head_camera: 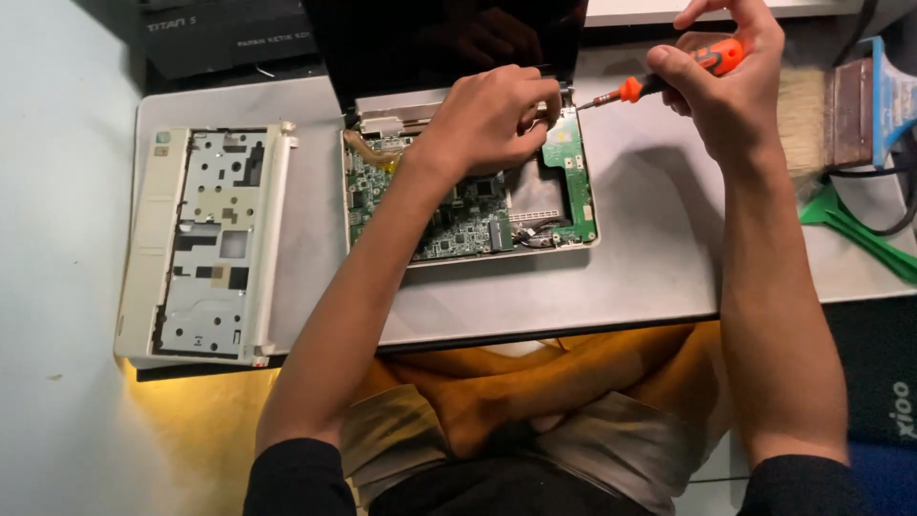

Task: Removing the motherboard from a laptop by unscrewing it and disconnecting internal ribbon cables.

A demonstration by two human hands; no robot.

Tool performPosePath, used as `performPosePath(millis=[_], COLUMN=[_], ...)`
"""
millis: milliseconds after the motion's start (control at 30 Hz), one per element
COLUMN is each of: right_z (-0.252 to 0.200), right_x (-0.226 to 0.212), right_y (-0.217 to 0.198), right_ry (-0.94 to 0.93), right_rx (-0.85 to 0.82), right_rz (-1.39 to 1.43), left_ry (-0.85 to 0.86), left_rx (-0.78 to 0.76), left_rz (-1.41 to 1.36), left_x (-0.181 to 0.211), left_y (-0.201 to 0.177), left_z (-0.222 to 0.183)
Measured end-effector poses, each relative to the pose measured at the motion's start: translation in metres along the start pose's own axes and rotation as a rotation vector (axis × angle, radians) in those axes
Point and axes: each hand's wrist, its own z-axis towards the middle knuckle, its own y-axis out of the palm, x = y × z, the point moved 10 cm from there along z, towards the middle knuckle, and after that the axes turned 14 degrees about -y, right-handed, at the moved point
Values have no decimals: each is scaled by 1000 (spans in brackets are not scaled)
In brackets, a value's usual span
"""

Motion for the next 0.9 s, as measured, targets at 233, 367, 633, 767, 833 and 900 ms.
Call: performPosePath(millis=[233,367,633,767,833,900], right_z=[-15,-24,-24,-24,-19,-14], right_x=[35,31,22,66,61,56], right_y=[5,12,36,-20,-27,-30], right_ry=[59,100,27,64,34,4], right_rx=[-41,-14,0,343,322,300], right_rz=[-27,-72,-71,94,89,86], left_ry=[146,213,174,192,182,171], left_rx=[130,103,128,309,264,219], left_rz=[-129,-84,-125,57,67,81], left_x=[7,18,15,8,3,0], left_y=[-9,-2,-2,-5,0,6], left_z=[-21,-27,-28,-27,-27,-26])
